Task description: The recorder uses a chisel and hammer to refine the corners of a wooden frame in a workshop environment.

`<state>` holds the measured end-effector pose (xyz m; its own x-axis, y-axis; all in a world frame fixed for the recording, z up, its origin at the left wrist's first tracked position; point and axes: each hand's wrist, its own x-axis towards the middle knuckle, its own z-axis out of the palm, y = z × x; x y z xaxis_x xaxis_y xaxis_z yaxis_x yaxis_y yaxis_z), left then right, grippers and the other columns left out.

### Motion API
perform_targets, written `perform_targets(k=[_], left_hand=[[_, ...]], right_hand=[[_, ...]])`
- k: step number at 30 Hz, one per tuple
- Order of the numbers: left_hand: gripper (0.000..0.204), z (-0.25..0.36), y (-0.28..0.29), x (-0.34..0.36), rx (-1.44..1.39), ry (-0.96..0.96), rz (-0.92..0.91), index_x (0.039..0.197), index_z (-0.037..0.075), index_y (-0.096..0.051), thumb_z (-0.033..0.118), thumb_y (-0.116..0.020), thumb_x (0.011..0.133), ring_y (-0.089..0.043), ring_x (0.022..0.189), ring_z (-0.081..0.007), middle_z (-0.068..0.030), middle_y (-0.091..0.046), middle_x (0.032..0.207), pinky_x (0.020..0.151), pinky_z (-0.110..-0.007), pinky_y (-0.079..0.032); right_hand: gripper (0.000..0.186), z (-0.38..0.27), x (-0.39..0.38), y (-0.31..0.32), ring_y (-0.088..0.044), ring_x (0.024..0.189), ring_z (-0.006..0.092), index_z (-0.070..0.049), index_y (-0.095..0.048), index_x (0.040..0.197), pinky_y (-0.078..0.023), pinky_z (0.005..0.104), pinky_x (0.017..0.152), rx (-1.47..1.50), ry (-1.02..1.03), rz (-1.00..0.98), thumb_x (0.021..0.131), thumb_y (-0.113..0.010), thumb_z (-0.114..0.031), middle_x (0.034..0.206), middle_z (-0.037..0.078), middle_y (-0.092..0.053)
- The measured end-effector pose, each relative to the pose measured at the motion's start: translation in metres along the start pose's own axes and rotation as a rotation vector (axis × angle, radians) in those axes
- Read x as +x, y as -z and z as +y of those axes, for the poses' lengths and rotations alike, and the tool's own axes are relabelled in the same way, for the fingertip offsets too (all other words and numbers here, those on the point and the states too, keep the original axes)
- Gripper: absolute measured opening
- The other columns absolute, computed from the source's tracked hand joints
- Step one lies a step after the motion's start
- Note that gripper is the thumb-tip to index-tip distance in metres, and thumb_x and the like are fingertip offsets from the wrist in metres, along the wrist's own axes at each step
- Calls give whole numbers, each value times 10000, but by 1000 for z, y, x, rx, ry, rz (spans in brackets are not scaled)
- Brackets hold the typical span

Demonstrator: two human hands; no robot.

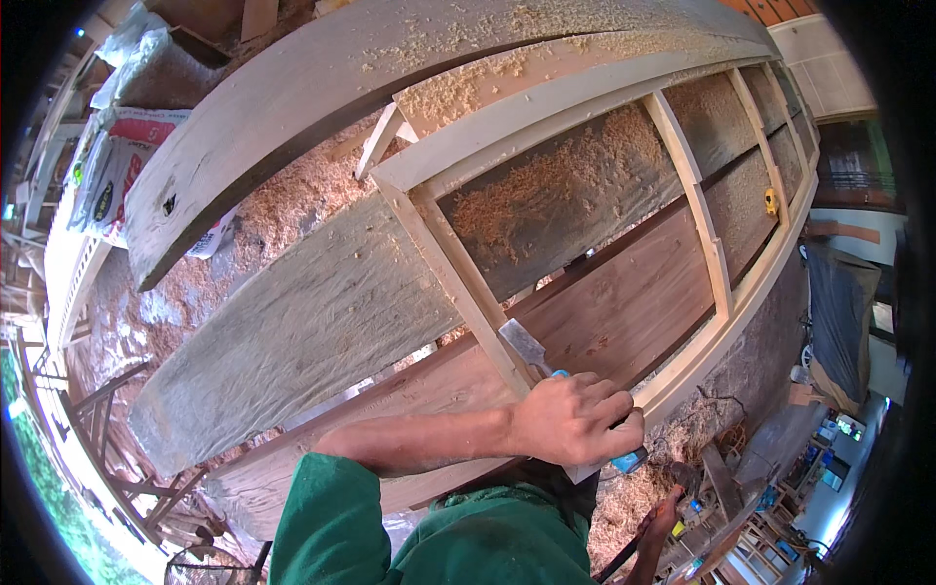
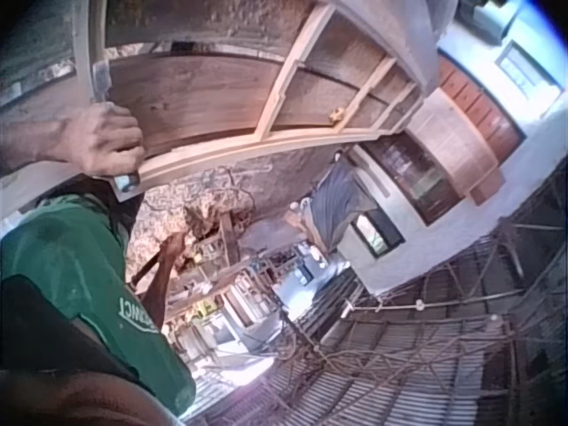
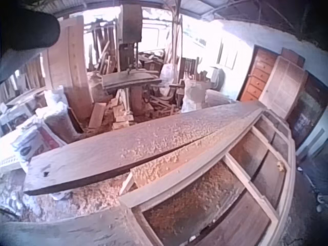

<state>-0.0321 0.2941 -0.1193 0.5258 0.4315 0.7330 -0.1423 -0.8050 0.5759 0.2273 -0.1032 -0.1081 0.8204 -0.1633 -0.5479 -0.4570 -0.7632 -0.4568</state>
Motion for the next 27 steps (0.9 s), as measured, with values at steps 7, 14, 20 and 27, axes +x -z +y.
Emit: perform_targets(k=[7,14,20,27], left_hand=[[229,0,0,-1,7,4,2,886,21,-545,135,-645,715,-533,543,-172,-27,-438,653,441,-308,-430],[223,0,2,-1,-16,15,11,879,16,-543,132,-641,716,-540,545,-177,-31,-438,655,440,-304,-432],[261,-1,5,1,-26,29,5,898,19,-536,148,-637,695,-546,548,-188,-35,-441,659,450,-318,-441],[316,-13,20,1,-202,139,-34,939,42,-533,188,-663,691,-577,598,-262,-75,-456,702,496,-388,-457]], right_hand=[[596,-4,0,-2,-308,312,129,-172,-390,699,-254,288,297,-27,30,5,906,-458,-727,466,-37,-304],[593,-1,4,0,-317,305,135,-170,-396,704,-254,291,291,-22,3,4,908,-459,-724,465,-34,-305],[549,-5,3,6,-322,318,117,-172,-406,706,-275,273,299,81,-7,16,942,-466,-664,475,-39,-313],[302,-117,-130,-29,-454,476,122,-95,-553,916,-396,250,433,101,845,149,1018,-467,-365,683,11,-504]])
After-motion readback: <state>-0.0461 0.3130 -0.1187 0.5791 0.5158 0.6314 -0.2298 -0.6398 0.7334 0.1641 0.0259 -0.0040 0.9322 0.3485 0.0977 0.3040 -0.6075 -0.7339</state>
